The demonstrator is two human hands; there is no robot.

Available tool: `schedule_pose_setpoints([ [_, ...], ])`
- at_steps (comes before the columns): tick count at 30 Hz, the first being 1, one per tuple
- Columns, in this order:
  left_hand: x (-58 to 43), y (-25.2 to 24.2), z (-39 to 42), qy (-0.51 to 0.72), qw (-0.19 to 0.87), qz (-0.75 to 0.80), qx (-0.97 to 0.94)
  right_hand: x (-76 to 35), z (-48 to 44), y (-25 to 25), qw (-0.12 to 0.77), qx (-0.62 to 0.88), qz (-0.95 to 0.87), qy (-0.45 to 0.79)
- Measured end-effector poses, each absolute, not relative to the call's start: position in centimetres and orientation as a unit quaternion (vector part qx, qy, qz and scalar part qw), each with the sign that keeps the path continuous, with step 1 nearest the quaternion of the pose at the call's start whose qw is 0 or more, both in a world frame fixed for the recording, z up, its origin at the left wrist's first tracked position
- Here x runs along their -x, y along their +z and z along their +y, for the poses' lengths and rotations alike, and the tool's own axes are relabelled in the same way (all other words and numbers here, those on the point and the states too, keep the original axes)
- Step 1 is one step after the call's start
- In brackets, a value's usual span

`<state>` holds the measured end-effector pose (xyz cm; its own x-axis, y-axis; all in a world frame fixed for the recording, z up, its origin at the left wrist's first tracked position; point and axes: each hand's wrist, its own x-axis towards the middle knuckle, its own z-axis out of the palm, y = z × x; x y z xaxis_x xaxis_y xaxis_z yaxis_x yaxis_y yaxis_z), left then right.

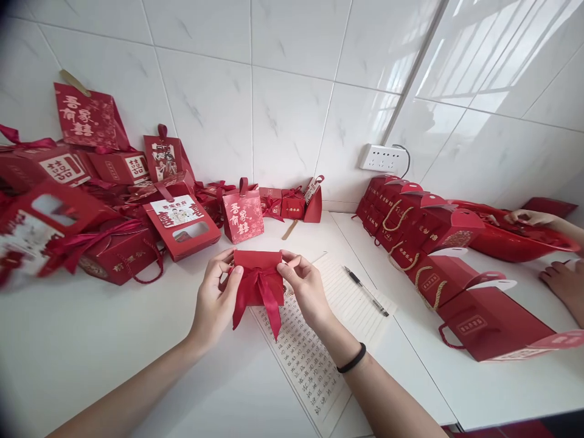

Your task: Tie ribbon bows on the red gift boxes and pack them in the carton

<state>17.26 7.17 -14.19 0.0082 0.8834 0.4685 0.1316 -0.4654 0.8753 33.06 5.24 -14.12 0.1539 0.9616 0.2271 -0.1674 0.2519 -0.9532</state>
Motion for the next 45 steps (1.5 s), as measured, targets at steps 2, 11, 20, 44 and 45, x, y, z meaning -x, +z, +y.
schedule_pose_setpoints([
  [2, -17.2, -14.3, 7.2, 0.576, 0.324, 0.400, -0.635, -32.8, 4.9, -14.4, 0.654, 0.460, -0.531, 0.283],
  [11, -17.2, -14.1, 7.2, 0.566, 0.343, 0.403, -0.632, -32.1, 2.9, -13.5, 0.346, 0.269, -0.881, -0.177],
  [20, -17.1, -13.7, 6.9, 0.576, 0.343, 0.409, -0.619, -31.0, 2.4, -14.3, 0.385, 0.276, -0.859, -0.194],
  [44, -17.0, -13.7, 7.3, 0.529, 0.352, 0.386, -0.668, -30.9, 2.2, -13.3, 0.400, 0.214, -0.876, -0.162],
  [45, -17.0, -13.8, 7.3, 0.529, 0.358, 0.385, -0.666, -30.9, 2.2, -13.4, 0.400, 0.211, -0.877, -0.161],
])
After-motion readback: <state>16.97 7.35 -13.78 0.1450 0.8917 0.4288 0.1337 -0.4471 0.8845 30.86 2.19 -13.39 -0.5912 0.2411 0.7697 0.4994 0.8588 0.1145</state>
